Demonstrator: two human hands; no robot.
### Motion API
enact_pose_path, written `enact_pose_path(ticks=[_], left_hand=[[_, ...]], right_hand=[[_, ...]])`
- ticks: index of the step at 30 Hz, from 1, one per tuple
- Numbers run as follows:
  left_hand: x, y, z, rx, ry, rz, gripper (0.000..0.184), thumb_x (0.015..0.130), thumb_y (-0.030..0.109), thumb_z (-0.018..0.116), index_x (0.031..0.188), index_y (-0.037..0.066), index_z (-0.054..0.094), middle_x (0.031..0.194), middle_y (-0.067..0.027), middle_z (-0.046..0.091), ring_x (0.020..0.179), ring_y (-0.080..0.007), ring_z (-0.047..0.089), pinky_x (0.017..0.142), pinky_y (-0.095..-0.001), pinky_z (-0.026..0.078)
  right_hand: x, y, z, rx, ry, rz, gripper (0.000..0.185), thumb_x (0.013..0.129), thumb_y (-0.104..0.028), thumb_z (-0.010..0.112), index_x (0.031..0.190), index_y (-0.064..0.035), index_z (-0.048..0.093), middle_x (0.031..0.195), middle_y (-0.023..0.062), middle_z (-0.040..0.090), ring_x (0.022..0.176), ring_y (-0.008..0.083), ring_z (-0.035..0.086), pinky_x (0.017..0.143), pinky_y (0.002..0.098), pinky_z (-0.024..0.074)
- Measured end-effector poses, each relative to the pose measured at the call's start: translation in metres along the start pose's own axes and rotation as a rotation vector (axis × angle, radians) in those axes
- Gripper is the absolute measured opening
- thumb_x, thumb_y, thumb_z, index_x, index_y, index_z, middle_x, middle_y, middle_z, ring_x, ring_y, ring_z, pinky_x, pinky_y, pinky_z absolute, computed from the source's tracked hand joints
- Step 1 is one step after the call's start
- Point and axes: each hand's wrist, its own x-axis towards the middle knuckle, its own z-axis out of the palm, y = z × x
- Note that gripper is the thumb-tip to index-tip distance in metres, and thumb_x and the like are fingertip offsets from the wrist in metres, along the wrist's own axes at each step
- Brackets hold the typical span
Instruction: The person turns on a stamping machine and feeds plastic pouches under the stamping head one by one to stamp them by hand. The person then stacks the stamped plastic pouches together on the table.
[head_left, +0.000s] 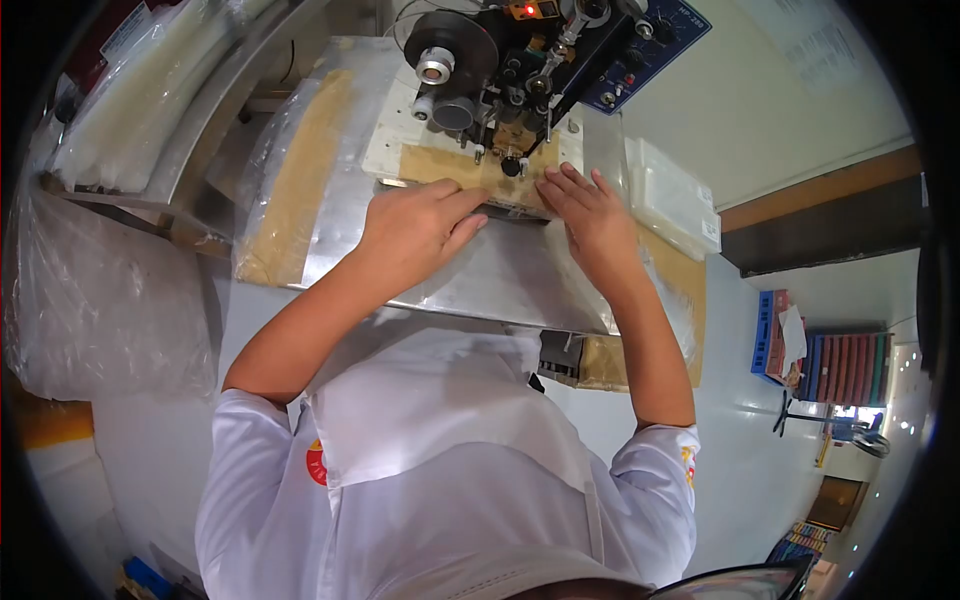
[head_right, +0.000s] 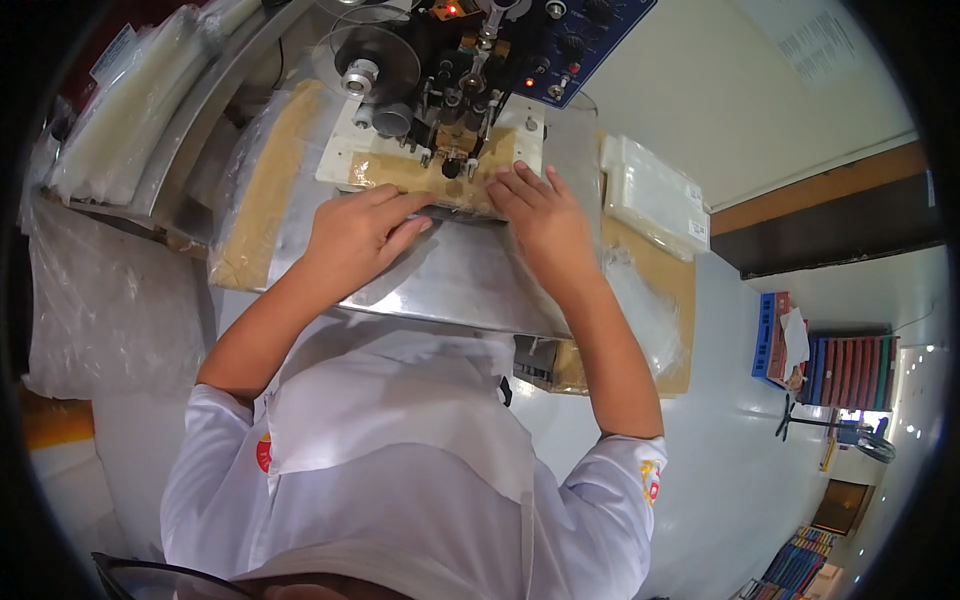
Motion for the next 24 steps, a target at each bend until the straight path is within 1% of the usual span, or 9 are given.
enact_pose_path(ticks=[5, 8, 11, 13, 17, 20, 24], left_hand=[[0.012, -0.007, 0.006, 0.041, -0.013, 0.008, 0.024, 0.090, 0.027, 0.070, 0.111, 0.015, 0.073, 0.081, -0.0046, 0.068, 0.070, -0.0254, 0.067, 0.060, -0.0376, 0.053], [0.015, -0.008, 0.009, 0.045, -0.017, -0.002, 0.019, 0.090, 0.027, 0.068, 0.105, 0.015, 0.070, 0.078, -0.0048, 0.066, 0.072, -0.0266, 0.068, 0.059, -0.0402, 0.052], [0.016, -0.009, 0.010, 0.064, -0.042, -0.008, 0.020, 0.090, 0.027, 0.068, 0.107, 0.016, 0.069, 0.078, -0.0047, 0.067, 0.073, -0.0267, 0.068, 0.060, -0.0401, 0.052], [0.016, -0.010, 0.009, 0.071, -0.039, -0.008, 0.025, 0.091, 0.028, 0.069, 0.113, 0.016, 0.071, 0.081, -0.0048, 0.069, 0.072, -0.0258, 0.068, 0.061, -0.0384, 0.053], [0.011, -0.009, 0.005, 0.039, -0.048, -0.017, 0.032, 0.091, 0.028, 0.069, 0.121, 0.017, 0.071, 0.081, -0.0054, 0.069, 0.069, -0.0250, 0.067, 0.061, -0.0368, 0.052], [0.010, -0.008, -0.001, 0.079, -0.092, -0.033, 0.035, 0.091, 0.028, 0.070, 0.125, 0.018, 0.070, 0.081, -0.0059, 0.069, 0.068, -0.0250, 0.066, 0.060, -0.0364, 0.051], [0.009, -0.006, -0.001, 0.108, -0.068, 0.000, 0.034, 0.091, 0.028, 0.070, 0.124, 0.018, 0.070, 0.080, -0.0064, 0.069, 0.066, -0.0254, 0.065, 0.059, -0.0364, 0.051]], right_hand=[[0.011, 0.014, 0.006, 0.065, 0.017, 0.029, 0.044, 0.082, -0.002, 0.064, 0.126, -0.0086, 0.065, 0.134, 0.0109, 0.064, 0.133, 0.0298, 0.054, 0.115, 0.0519, 0.0370], [0.013, 0.019, 0.008, 0.070, 0.032, 0.026, 0.043, 0.084, -0.005, 0.065, 0.127, -0.0092, 0.065, 0.133, 0.0109, 0.064, 0.132, 0.0298, 0.055, 0.114, 0.0518, 0.0377], [0.014, 0.020, 0.007, 0.069, 0.048, 0.020, 0.038, 0.088, -0.008, 0.065, 0.126, -0.0096, 0.066, 0.131, 0.0104, 0.066, 0.130, 0.0302, 0.056, 0.113, 0.0511, 0.0398], [0.014, 0.019, 0.007, 0.051, 0.074, 0.004, 0.033, 0.092, -0.010, 0.065, 0.125, -0.0098, 0.067, 0.128, 0.0097, 0.068, 0.128, 0.0307, 0.059, 0.110, 0.0498, 0.0429], [0.012, 0.017, 0.003, 0.036, 0.061, 0.020, 0.034, 0.094, -0.010, 0.063, 0.128, -0.0105, 0.065, 0.132, 0.0080, 0.066, 0.131, 0.0288, 0.056, 0.113, 0.0476, 0.0405], [0.011, 0.017, 0.004, 0.016, 0.041, 0.036, 0.036, 0.094, -0.010, 0.062, 0.130, -0.0111, 0.063, 0.135, 0.0064, 0.064, 0.134, 0.0269, 0.054, 0.115, 0.0466, 0.0384], [0.011, 0.022, 0.013, -0.003, 0.038, 0.020, 0.035, 0.094, -0.010, 0.062, 0.130, -0.0118, 0.063, 0.136, 0.0054, 0.063, 0.134, 0.0257, 0.053, 0.116, 0.0465, 0.0375]])
